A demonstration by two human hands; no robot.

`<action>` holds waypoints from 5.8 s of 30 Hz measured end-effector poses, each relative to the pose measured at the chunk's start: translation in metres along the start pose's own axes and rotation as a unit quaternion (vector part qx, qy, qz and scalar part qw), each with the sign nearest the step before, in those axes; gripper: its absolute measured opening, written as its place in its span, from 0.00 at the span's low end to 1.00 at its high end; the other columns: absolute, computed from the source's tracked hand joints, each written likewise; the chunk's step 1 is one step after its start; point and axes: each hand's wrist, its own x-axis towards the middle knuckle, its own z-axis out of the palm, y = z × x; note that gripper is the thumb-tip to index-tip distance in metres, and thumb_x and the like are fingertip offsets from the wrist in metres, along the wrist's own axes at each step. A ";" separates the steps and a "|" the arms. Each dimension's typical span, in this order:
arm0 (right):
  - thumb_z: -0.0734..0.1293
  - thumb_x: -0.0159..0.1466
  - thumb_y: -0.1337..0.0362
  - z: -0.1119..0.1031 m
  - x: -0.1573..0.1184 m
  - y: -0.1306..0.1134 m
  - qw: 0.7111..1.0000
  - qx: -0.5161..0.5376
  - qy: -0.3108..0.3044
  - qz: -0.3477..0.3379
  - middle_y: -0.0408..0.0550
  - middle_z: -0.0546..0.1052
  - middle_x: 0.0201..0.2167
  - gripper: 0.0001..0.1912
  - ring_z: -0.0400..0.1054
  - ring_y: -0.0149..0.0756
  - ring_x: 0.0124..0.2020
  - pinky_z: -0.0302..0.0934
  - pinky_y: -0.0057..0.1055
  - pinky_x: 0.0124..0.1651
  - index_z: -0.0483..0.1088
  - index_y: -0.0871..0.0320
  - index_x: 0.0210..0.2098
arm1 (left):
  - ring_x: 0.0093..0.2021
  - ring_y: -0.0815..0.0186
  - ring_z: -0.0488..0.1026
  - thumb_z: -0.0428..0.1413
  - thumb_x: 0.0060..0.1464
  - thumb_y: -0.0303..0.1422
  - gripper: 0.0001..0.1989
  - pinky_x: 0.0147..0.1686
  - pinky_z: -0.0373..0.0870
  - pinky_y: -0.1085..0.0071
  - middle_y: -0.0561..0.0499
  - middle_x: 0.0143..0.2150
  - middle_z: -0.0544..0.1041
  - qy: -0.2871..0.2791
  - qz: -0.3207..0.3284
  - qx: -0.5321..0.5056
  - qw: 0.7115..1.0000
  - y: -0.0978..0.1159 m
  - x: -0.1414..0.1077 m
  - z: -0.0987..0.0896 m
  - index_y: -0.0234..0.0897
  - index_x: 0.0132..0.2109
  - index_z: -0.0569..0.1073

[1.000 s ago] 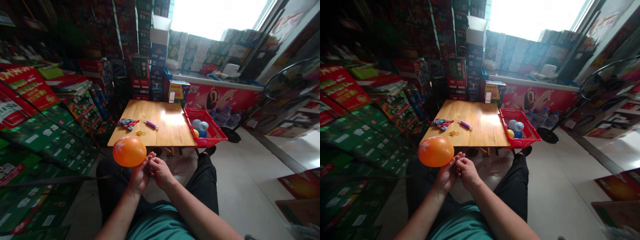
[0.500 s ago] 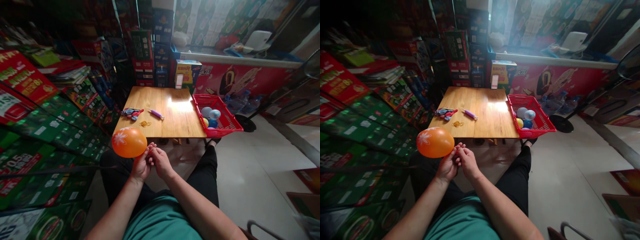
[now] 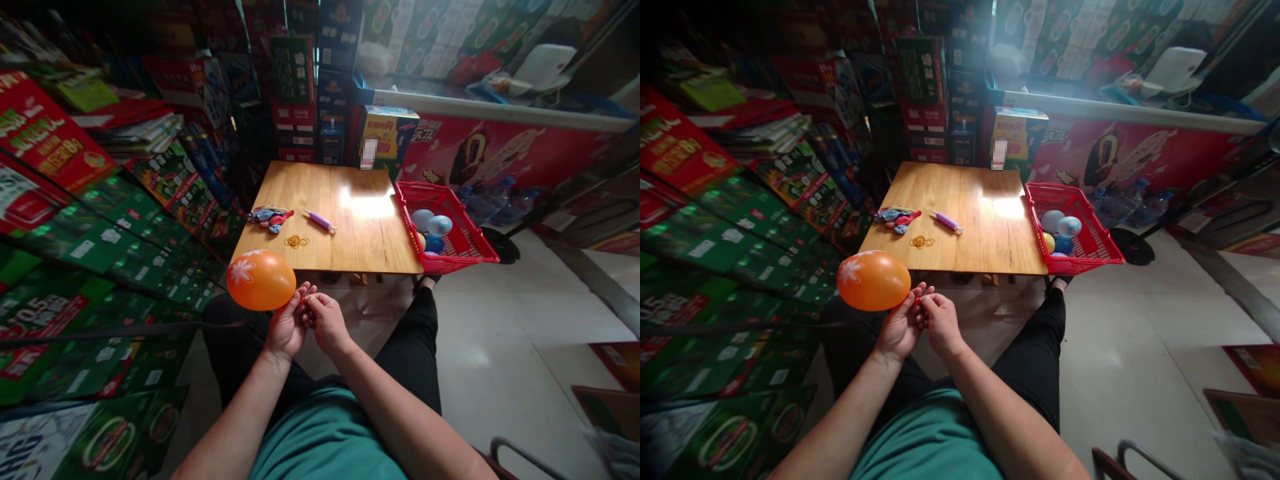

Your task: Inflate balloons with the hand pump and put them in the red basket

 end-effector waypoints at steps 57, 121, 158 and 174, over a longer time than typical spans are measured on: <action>0.78 0.56 0.55 0.013 0.009 0.013 0.997 -0.066 -0.038 -0.010 0.44 0.78 0.25 0.16 0.64 0.28 0.22 0.57 0.26 0.26 0.81 0.61 0.36 | 0.63 0.57 0.74 0.69 0.56 0.34 0.14 0.34 0.75 0.79 0.44 0.68 0.75 -0.010 0.063 0.031 0.997 0.010 0.010 -0.027 0.38 0.49 0.84; 0.63 0.71 0.69 0.076 0.232 -0.051 0.605 -0.769 -0.095 -0.184 0.66 0.80 0.48 0.15 0.75 0.49 0.48 0.63 0.36 0.49 0.82 0.64 0.45 | 0.36 0.59 0.80 0.69 0.55 0.37 0.07 0.39 0.73 0.69 0.44 0.36 0.85 0.017 0.164 0.370 0.914 0.092 0.044 -0.055 0.39 0.37 0.86; 0.76 0.58 0.51 0.048 0.089 -0.106 0.916 -0.315 -0.246 0.027 0.38 0.67 0.22 0.19 0.55 0.26 0.23 0.47 0.27 0.27 0.70 0.59 0.30 | 0.34 0.64 0.80 0.77 0.43 0.38 0.18 0.36 0.76 0.71 0.45 0.39 0.85 -0.046 0.113 0.145 0.982 0.093 0.023 0.017 0.34 0.38 0.83; 0.76 0.57 0.49 0.039 0.074 -0.087 0.963 -0.161 -0.212 0.039 0.39 0.65 0.19 0.20 0.53 0.26 0.21 0.41 0.27 0.24 0.70 0.59 0.27 | 0.28 0.66 0.77 0.76 0.41 0.41 0.22 0.30 0.71 0.73 0.48 0.30 0.81 0.017 0.176 0.266 0.948 0.079 0.024 0.012 0.34 0.38 0.79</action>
